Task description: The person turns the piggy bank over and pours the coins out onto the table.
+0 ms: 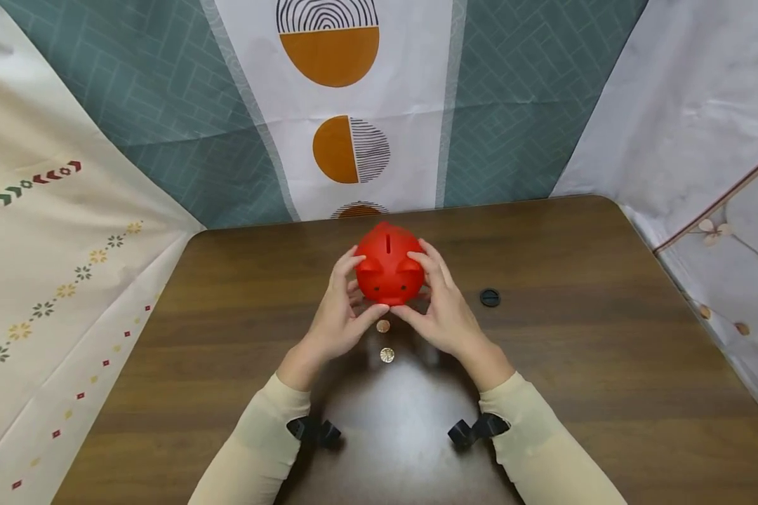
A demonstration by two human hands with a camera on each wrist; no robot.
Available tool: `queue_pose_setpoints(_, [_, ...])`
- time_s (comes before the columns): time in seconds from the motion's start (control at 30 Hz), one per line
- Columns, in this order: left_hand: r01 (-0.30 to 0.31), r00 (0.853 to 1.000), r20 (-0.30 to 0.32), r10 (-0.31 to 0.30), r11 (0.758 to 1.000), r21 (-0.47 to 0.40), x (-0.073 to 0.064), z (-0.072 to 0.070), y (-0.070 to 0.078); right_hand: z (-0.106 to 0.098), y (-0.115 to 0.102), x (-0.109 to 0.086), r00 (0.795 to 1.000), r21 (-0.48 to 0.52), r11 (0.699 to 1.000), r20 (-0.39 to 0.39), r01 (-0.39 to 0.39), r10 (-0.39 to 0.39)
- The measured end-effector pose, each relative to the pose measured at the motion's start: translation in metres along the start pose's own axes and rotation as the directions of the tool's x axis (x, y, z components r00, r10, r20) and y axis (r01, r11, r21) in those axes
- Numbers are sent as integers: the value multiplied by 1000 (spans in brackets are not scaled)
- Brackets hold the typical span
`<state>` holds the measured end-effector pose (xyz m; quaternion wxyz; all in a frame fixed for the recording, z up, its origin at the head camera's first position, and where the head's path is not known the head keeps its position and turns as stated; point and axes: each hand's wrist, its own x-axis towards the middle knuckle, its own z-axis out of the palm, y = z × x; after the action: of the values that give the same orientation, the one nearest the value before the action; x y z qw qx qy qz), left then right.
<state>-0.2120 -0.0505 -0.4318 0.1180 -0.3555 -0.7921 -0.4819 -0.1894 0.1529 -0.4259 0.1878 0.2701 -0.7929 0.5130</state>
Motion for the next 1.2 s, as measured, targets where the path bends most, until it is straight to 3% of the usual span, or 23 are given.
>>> queue_pose_setpoints(0.03, [-41, 999, -24, 41, 999, 6, 1, 0, 2, -1, 2, 0, 999, -7, 1000, -23, 31, -31])
queue_pose_setpoints(0.1, [-48, 998, -38, 50, 998, 39, 2, 0, 2, 0, 9, 0, 1000, 5, 1000, -15, 24, -24])
queue_pose_setpoints(0.17, [14, 1000, -3, -14, 998, 59, -1, 2, -2, 0, 13, -2, 997, 44, 997, 50, -57, 54])
queue_pose_setpoints(0.23, [104, 993, 50, -107, 993, 63, -4, 4, -7, 2, 20, -4, 981, 34, 986, 113, -164, 159])
queue_pose_setpoints(0.3, [134, 987, 81, -139, 989, 61, -5, 5, -10, 2, 24, -6, 968, 32, 977, 148, -210, 203])
queue_pose_setpoints(0.57, [88, 993, 69, -92, 994, 58, -3, 3, -11, 1, 30, -3, 975, 28, 983, 134, -183, 178])
queue_pose_setpoints(0.77, [103, 992, 75, -106, 994, 43, 0, 2, -8, -1, 28, -3, 973, 29, 980, 124, -199, 194])
queue_pose_setpoints(1.03, [92, 993, 66, -97, 993, 79, 1, 1, -5, 0, 25, -4, 977, 39, 980, 96, -194, 189])
queue_pose_setpoints(1.2, [88, 994, 48, -96, 985, 147, 0, -2, -7, 3, 24, -3, 978, 17, 981, 77, -194, 192])
